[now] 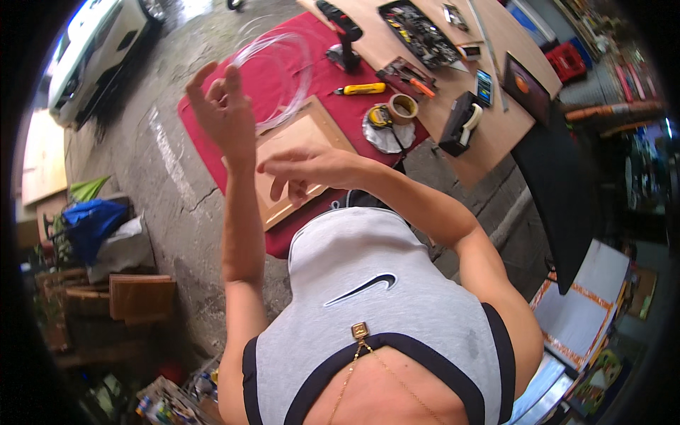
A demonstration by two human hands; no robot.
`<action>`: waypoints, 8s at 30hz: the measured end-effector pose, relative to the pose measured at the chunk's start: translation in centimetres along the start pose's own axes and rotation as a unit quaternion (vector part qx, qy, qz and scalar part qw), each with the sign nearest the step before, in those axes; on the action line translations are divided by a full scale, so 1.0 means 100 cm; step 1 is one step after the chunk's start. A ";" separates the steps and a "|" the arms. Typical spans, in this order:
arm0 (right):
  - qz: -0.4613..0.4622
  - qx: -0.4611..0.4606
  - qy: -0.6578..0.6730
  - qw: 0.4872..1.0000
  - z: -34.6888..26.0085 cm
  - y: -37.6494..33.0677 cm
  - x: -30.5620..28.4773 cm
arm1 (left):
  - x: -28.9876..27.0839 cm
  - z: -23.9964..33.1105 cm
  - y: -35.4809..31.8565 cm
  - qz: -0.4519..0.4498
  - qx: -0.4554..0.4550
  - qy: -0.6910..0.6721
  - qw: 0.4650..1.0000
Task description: The person assembles a wooden picture frame by applying tape to the corners, measuring and marking the back, drilling holes, and attaching hanging hardware with a cord. They use a utility knife, tape measure, drill, and screwdriver to complete the assembly.
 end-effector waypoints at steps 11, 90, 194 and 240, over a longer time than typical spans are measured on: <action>-0.159 -0.020 -0.516 0.842 0.025 -0.035 0.005 | -0.045 0.019 0.055 0.070 0.029 -0.057 0.996; 0.136 -0.048 -0.433 0.890 -0.099 -0.151 -0.080 | -0.127 -0.042 0.103 -0.333 0.011 0.225 0.916; -0.004 0.086 -0.310 0.947 0.032 0.174 -0.304 | 0.030 -0.154 -0.304 -0.063 -0.381 0.404 0.830; -0.034 -0.227 -0.427 0.875 0.046 0.218 -0.266 | -0.001 -0.218 -0.316 0.241 -0.514 -0.033 0.822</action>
Point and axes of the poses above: each hand's wrist, its own y-axis towards the middle knuckle, its own x-axis out of the palm, z = x × y, the point moved 6 cm from there along y, towards the middle knuckle, and after that the axes turned 13 degrees about y, right-handed, at the moved point
